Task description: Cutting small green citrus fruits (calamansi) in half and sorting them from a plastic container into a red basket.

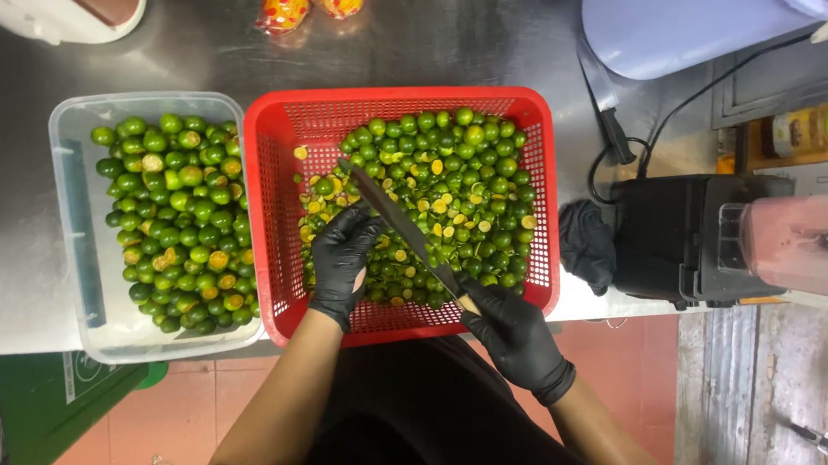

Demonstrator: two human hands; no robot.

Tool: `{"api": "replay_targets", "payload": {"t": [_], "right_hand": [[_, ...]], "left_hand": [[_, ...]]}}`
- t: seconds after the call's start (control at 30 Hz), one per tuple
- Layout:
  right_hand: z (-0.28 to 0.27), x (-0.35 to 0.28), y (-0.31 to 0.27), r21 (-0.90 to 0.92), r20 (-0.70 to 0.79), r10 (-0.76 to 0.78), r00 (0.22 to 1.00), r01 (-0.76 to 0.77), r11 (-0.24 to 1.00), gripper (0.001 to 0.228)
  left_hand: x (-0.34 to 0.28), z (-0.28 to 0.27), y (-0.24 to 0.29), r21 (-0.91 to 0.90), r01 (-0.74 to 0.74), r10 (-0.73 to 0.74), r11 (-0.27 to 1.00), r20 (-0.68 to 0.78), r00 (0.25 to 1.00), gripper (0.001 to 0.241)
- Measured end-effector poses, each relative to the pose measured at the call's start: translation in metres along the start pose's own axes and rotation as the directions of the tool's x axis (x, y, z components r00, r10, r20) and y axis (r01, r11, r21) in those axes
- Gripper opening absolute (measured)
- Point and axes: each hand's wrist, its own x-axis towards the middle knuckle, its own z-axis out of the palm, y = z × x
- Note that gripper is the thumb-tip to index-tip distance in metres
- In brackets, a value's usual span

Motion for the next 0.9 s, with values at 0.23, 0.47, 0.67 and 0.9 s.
{"api": "replay_targets", "payload": {"t": [0.23, 0.47, 0.67, 0.9], "right_hand": [[-0.007, 0.011, -0.021, -0.07, 0.091, -0.166, 0.982, 0.173, 0.982, 0.044], [-0.006, 0.008, -0.03, -0.14, 0.139, -0.026, 0.99, 0.045, 0.989, 0.049], [0.004, 0.02, -0.05, -0.149, 0.052, -0.272, 0.961, 0.277, 0.949, 0.047], [0.02, 0.027, -0.047, -0.079, -0.012, -0.2, 0.98, 0.199, 0.977, 0.045]], "left_hand": [[-0.019, 0.0, 0.024, -0.02, -0.05, 0.05, 0.999, -0.016, 0.999, 0.035], [-0.025, -0.008, 0.021, 0.062, -0.034, 0.039, 0.998, -0.07, 0.997, 0.028], [-0.04, -0.002, 0.022, 0.045, 0.014, -0.015, 0.999, 0.031, 0.999, 0.025], [-0.059, -0.016, 0.063, 0.129, -0.14, 0.145, 0.982, -0.032, 0.989, 0.037]]}}
